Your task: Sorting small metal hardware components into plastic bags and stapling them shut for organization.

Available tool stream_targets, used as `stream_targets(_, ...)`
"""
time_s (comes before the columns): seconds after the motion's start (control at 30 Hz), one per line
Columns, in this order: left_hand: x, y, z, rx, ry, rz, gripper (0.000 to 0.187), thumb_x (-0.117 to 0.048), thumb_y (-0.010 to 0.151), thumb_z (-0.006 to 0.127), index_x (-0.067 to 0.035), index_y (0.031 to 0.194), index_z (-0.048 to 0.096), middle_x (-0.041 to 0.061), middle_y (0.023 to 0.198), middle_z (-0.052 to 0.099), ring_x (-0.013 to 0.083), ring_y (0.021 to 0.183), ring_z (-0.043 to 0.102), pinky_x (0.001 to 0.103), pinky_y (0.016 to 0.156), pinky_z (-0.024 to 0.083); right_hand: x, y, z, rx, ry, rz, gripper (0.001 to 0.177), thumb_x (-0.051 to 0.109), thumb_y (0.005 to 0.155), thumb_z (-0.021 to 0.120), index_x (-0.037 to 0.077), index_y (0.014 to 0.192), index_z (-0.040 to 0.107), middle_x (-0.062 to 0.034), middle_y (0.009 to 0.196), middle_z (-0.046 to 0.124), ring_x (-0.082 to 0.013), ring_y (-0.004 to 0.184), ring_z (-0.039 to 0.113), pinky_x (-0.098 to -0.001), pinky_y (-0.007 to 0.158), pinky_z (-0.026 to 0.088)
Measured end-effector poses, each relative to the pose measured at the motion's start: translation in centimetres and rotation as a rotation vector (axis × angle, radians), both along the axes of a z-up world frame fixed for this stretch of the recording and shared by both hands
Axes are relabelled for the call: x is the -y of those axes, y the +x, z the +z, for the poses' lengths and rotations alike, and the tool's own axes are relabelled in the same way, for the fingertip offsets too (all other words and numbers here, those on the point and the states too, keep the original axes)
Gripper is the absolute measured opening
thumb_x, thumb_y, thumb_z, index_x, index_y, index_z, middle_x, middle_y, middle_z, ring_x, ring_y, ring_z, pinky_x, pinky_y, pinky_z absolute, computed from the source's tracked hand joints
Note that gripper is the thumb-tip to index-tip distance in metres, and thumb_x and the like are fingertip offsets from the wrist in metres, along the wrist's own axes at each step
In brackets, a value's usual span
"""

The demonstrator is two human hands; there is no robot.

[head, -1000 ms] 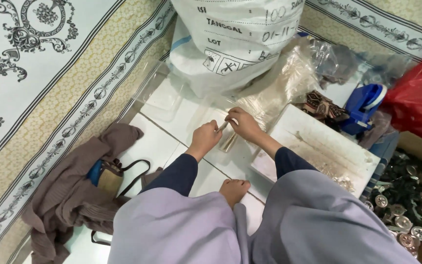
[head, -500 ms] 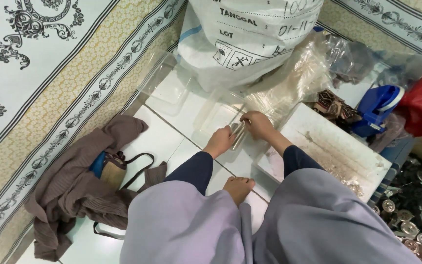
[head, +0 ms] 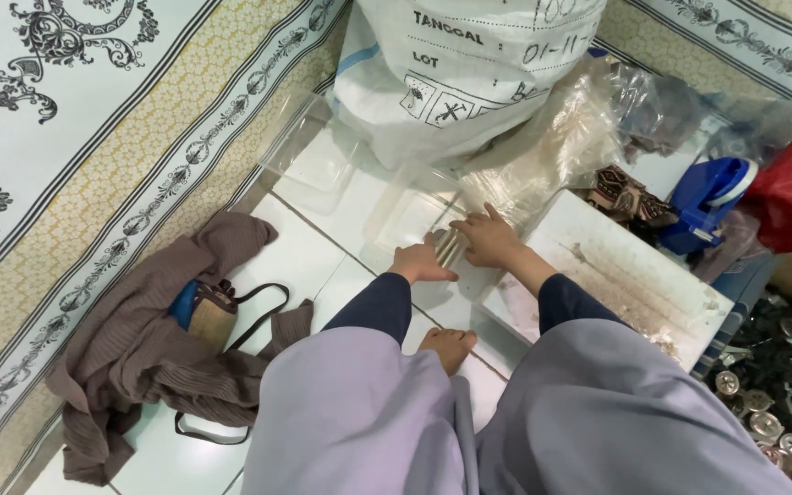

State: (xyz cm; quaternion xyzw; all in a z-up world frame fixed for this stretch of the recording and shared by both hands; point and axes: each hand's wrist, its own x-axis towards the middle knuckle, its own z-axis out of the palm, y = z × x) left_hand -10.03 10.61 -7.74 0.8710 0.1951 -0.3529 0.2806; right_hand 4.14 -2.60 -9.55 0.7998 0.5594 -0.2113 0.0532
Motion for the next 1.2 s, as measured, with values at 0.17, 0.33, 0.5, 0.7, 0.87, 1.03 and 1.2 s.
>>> stream_targets(0.17,1.5,-0.2,-1.6,0.144,-0.019,0.065,0.105,-0.064,0.077,0.062,0.005,0.15,0.032,0.026,0.125,0.068,0.0397,0.118,0.066,0.052,0.098,0.053,0.3,0.5,-2.5,0.005,0.056,-0.016,0.058,0.034,0.086,0.069,0.021,0.142,0.056,-0.0115,0.132,0.069,-0.0237,0.141,0.053,-0.0474,0.128,0.013)
stream_targets(0.33,1.1,-0.4,-3.1,0.243,-0.116,0.082,0.097,-0.042,0.08,0.064,0.004,0.154,0.021,0.029,0.127,0.066,0.0427,0.116,0.066,0.052,0.097,0.055,0.1,0.8,-2.9,-0.045,0.088,-0.039,0.061,0.033,0.086,0.071,0.019,0.144,0.055,-0.0138,0.132,0.069,-0.0244,0.139,0.054,-0.0476,0.128,0.014)
stream_targets(0.5,1.2,-0.6,-1.2,0.214,-0.108,0.118,0.112,-0.057,0.078,0.07,-0.002,0.158,0.015,0.027,0.133,0.063,0.0412,0.122,0.063,0.054,0.101,0.053,0.1,0.4,-1.3,-0.123,0.145,-0.102,0.066,0.021,0.08,0.076,0.015,0.143,0.056,-0.0163,0.13,0.069,-0.0265,0.134,0.059,-0.048,0.128,0.014)
stream_targets(0.7,1.7,-0.1,0.8,0.115,0.034,0.089,0.11,-0.067,0.079,0.064,-0.002,0.157,0.022,0.021,0.129,0.069,0.0385,0.123,0.065,0.055,0.107,0.04,0.4,0.2,0.7,-0.21,0.212,-0.126,0.059,0.014,0.079,0.073,0.013,0.138,0.061,-0.0147,0.126,0.072,-0.0302,0.132,0.06,-0.052,0.128,0.015)
stream_targets(0.87,3.0,-0.4,1.9,0.193,0.031,0.138,0.086,-0.05,0.09,0.064,0.003,0.148,0.03,0.02,0.119,0.072,0.039,0.115,0.068,0.055,0.1,0.047,0.4,0.3,-1.1,-0.121,0.136,-0.101,0.066,0.016,0.082,0.07,0.017,0.146,0.054,-0.0092,0.135,0.068,-0.0267,0.14,0.053,-0.0541,0.128,0.011)
stream_targets(1.03,3.7,-1.3,5.9,0.275,-0.012,0.201,0.058,-0.035,0.097,0.061,0.005,0.134,0.043,0.025,0.115,0.071,0.0434,0.109,0.07,0.055,0.096,0.053,0.0,-0.5,-1.2,-0.021,0.068,-0.093,0.065,0.02,0.086,0.068,0.023,0.149,0.052,-0.0017,0.142,0.065,-0.0213,0.146,0.046,-0.0544,0.128,0.007)
stream_targets(1.2,3.5,-0.8,0.9,0.309,0.043,0.178,0.083,-0.051,0.093,0.061,0.003,0.147,0.03,0.028,0.12,0.068,0.0418,0.111,0.07,0.055,0.093,0.055,0.7,-0.5,0.5,0.018,0.069,-0.053,0.071,0.028,0.086,0.067,0.024,0.154,0.045,-0.0053,0.154,0.053,-0.025,0.149,0.04,-0.0625,0.125,0.011)
